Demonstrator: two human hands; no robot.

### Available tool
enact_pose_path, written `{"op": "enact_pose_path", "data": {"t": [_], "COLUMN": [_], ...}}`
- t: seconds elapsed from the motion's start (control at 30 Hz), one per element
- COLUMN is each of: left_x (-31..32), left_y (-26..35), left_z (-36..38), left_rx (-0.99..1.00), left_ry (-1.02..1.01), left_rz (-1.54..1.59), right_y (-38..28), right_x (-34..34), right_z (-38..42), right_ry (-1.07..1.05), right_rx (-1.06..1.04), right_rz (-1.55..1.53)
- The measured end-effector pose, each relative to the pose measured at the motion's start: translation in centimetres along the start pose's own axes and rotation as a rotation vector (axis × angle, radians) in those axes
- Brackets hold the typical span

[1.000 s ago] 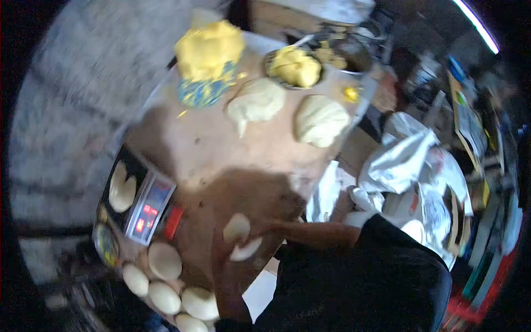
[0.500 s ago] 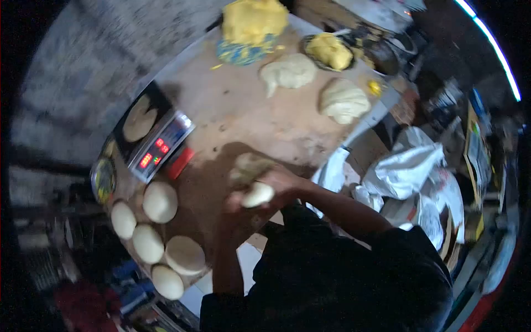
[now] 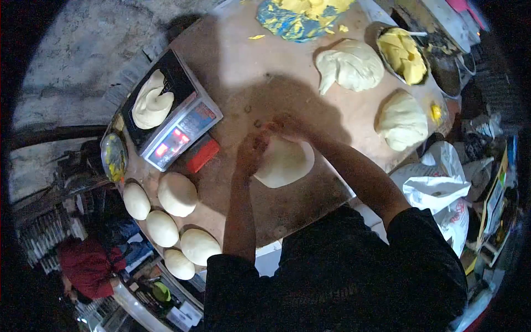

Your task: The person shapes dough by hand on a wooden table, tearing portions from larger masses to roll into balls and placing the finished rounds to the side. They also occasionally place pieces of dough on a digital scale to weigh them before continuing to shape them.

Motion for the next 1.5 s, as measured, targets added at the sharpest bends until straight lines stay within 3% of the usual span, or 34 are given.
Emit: {"op": "enact_pose_path", "data": {"t": [0.03,0.27,0.33,0.37,0.4,0.43,0.5,0.53,0.57,0.6,0.67,0.73,0.77,0.83,0.87,0.93,0.97,1.0,1.13,1.2,1.27,1.3,1.37,1.4,1.47,1.5], "left_x": [-1.0,2.6,1.8,1.3,0.3,-0.5,-2.9,-3.3,-3.6,-3.5,-1.4,0.8,-0.3,-2.7,-3.2,-1.9,3.5,8.6,5.8,5.8,5.3,5.4,7.2,8.9,11.5,6.9], "left_y": [1.4,5.7,6.1,5.0,4.3,3.4,0.1,-0.3,0.6,1.8,5.6,4.3,4.4,4.0,4.1,3.5,1.6,-1.2,0.9,1.4,-0.4,-1.6,-2.9,-3.1,-2.9,-1.6], "left_z": [-1.1,10.4,11.4,11.0,10.0,8.8,7.7,6.4,4.5,3.1,0.8,0.5,1.1,3.9,6.3,12.7,17.5,22.7,25.1,24.8,20.2,18.2,17.5,18.6,21.6,20.9], "left_rx": [-0.205,-0.474,-0.361,-0.404,-0.235,-0.065,-0.091,-0.088,0.100,0.281,0.303,0.135,0.137,-0.195,-0.198,-0.347,-0.335,-0.534,-0.443,-0.403,-0.304,-0.258,-0.169,-0.170,-0.177,-0.164], "left_ry": [0.098,-0.184,0.039,0.028,0.006,-0.010,0.234,0.230,0.136,0.050,-0.041,-0.040,-0.031,-0.078,-0.056,0.005,0.044,0.089,0.154,0.177,0.343,0.419,0.555,0.567,0.613,0.637], "left_rz": [0.580,0.479,0.524,0.518,0.293,0.071,0.224,0.227,0.155,0.082,0.497,0.497,0.488,0.737,0.739,0.844,0.841,0.406,0.499,0.545,0.764,0.875,1.091,1.098,0.828,0.819], "right_y": [0.5,0.8,2.1,3.5,3.8,5.3,10.2,10.4,12.4,7.7,7.7,8.7,9.6,11.9,10.6,4.7,1.2,-2.0,-4.7,-3.1,1.0,-0.4,-4.8,-4.3,-3.6,-8.3], "right_x": [0.2,8.5,8.0,7.1,7.1,7.5,10.0,11.4,14.4,17.0,18.6,18.6,18.1,19.8,19.5,18.6,19.3,17.2,18.6,18.3,18.3,17.0,16.2,16.8,18.0,16.9], "right_z": [-1.4,4.3,2.2,0.6,-0.5,0.3,6.5,7.8,14.2,12.7,13.1,10.2,8.4,5.5,6.2,12.0,15.7,16.0,18.1,14.1,7.7,7.0,7.8,8.0,8.8,13.2], "right_ry": [-0.021,0.215,0.292,0.332,0.373,0.413,0.493,0.538,0.585,0.624,0.656,0.727,0.728,0.135,0.126,0.116,0.115,0.112,0.004,0.642,-0.045,-0.049,0.025,0.021,0.125,0.131], "right_rx": [-0.008,-0.132,-0.140,-0.145,-0.149,-0.156,-0.167,-0.171,-0.179,-0.194,-0.222,-0.280,-0.294,0.135,0.125,0.092,0.076,0.060,-0.109,-0.532,-0.048,-0.040,-0.072,-0.071,-0.208,-0.155], "right_rz": [0.001,-0.129,-0.171,-0.188,-0.204,-0.214,-0.238,-0.253,-0.261,-0.262,-0.258,-0.814,-0.813,-1.084,-1.067,-0.712,-0.536,-0.361,-0.365,0.399,-1.428,-1.412,-0.329,-0.316,-0.100,0.180]}}
Point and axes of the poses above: each hand's wrist, its own z-axis away from the middle knuckle, its own x-axis out of the palm, y = z × x, the point moved 5 cm from there along -z, towards the middle knuckle, and after that the axes turned 9 degrees about x, right-handed, at the moved point
